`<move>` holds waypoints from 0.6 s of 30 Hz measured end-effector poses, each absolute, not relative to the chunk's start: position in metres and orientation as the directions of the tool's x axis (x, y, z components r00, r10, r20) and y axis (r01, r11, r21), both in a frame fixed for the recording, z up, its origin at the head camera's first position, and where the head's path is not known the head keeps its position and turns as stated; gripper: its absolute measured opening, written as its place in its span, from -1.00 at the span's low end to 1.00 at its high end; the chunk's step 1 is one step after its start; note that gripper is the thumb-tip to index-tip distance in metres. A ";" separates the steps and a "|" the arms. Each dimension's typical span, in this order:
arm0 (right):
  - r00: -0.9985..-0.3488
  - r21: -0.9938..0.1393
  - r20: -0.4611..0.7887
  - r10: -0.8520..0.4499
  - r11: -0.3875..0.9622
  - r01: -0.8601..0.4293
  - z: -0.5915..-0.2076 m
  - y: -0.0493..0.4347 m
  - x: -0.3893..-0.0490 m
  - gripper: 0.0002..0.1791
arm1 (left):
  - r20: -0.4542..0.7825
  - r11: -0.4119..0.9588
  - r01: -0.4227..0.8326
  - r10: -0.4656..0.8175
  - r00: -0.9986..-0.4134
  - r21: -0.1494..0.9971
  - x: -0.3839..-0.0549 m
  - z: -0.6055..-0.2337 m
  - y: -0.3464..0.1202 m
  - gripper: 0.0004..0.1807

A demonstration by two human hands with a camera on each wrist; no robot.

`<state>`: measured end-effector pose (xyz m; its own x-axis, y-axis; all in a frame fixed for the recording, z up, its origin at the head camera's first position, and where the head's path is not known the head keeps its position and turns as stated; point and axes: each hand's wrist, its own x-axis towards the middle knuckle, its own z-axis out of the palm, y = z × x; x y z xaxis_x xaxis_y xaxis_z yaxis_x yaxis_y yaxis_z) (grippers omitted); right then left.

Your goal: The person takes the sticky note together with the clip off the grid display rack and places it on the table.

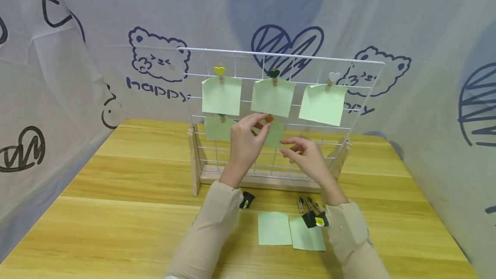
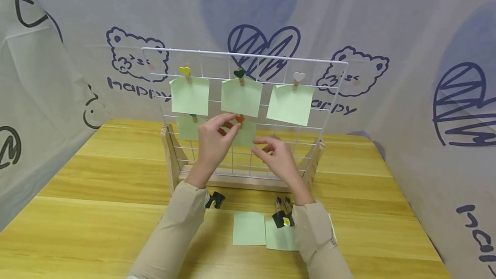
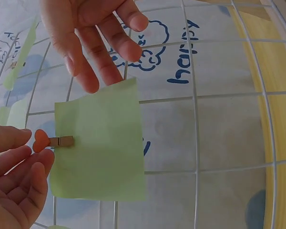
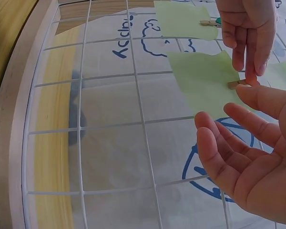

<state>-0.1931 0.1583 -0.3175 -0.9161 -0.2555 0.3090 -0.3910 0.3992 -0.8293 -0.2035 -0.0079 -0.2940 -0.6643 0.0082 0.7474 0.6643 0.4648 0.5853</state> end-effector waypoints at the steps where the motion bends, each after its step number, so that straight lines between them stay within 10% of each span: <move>1: -0.918 -0.830 0.309 -0.251 0.401 -0.389 -0.317 0.158 -0.193 -0.75 | 0.749 0.465 0.665 0.008 -0.663 0.584 -0.204 -0.294 -0.008 -0.82; 18: -0.909 -0.825 0.302 -0.288 0.398 -0.400 -0.315 0.154 -0.192 -0.72 | 0.743 0.327 0.706 0.017 -0.669 0.628 -0.212 -0.298 -0.007 -0.83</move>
<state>-0.1917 0.1541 -0.3148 -0.9088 -0.2880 0.3018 -0.4002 0.3982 -0.8254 -0.2119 -0.0070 -0.2975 -0.6687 0.0169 0.7434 0.7062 0.3272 0.6278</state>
